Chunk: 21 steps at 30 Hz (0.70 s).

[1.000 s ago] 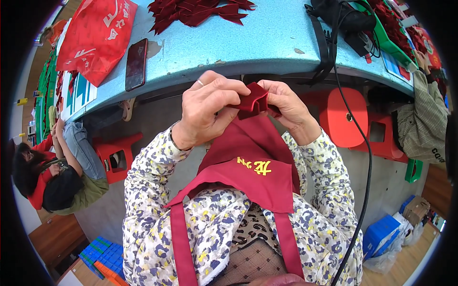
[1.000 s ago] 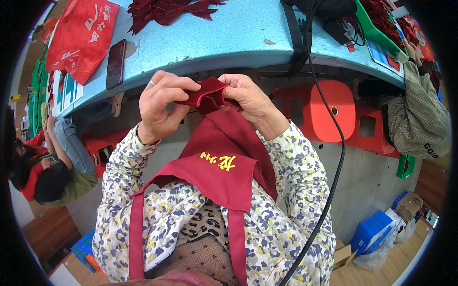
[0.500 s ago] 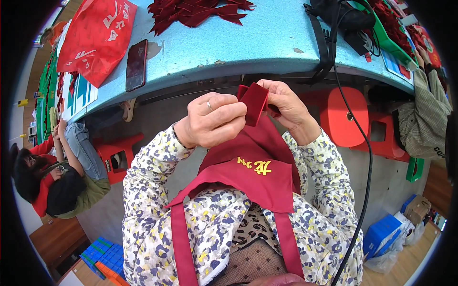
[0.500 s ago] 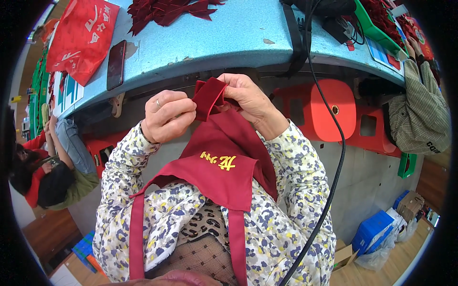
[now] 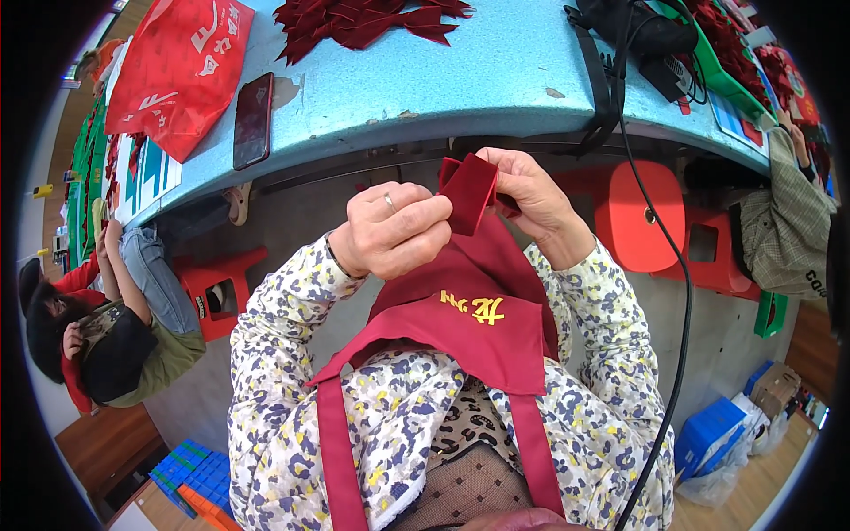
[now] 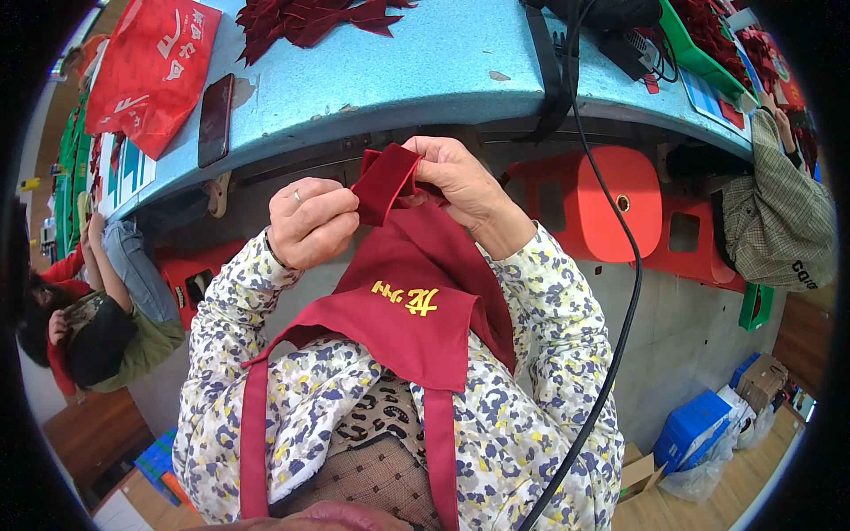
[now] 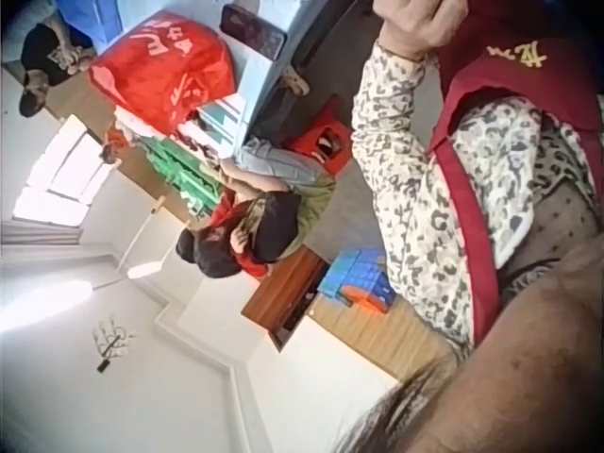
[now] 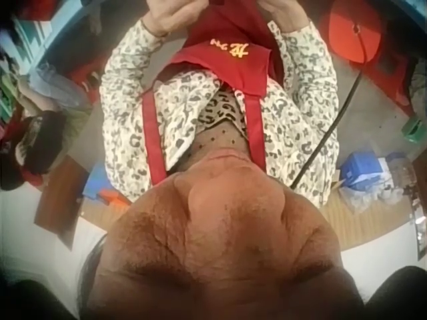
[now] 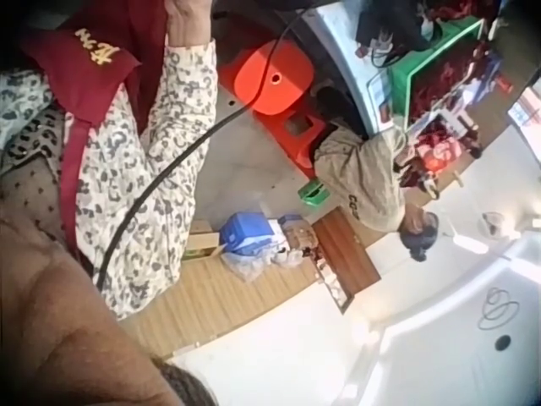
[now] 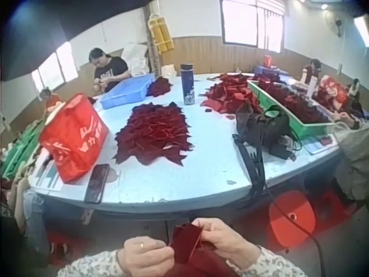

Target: Assembling small red fabric pieces into decorative shapes at a factory workbench.

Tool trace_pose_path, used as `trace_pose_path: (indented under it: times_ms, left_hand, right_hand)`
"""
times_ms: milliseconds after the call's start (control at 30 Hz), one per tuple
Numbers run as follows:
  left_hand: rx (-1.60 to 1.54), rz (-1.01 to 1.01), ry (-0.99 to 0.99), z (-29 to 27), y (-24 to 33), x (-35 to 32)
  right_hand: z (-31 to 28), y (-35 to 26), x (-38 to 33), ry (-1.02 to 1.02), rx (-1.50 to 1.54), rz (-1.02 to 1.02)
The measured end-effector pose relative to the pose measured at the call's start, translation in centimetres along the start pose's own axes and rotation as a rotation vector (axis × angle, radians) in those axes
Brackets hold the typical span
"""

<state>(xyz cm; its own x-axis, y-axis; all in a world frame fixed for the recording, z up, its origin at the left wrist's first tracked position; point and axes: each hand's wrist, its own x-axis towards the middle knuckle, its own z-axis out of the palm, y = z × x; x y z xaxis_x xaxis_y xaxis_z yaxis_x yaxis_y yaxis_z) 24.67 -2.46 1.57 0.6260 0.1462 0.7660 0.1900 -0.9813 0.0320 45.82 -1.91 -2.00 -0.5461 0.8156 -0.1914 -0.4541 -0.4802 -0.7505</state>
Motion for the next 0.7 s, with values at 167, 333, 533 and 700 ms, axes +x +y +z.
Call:
trace_pose_path:
  times_ms: [167,333,533,700]
  left_hand:
    - [-0.010,0.002,0.009,-0.26,-0.01,-0.23]
    - [-0.033,-0.079,-0.044,-0.83,0.24,-0.58]
    - [-0.050,-0.026,0.002,-0.39,0.01,-0.24]
    - [-0.033,-0.039,0.003,-0.26,0.16,-0.42]
  right_hand:
    - [0.09,0.15,0.12,0.010,-0.009,-0.004]
    - [0.25,0.04,0.15,0.016,-0.010,0.002]
    - [0.27,-0.12,0.05,0.016,-0.004,0.004]
    - [0.40,-0.02,-0.07,0.024,0.005,0.005]
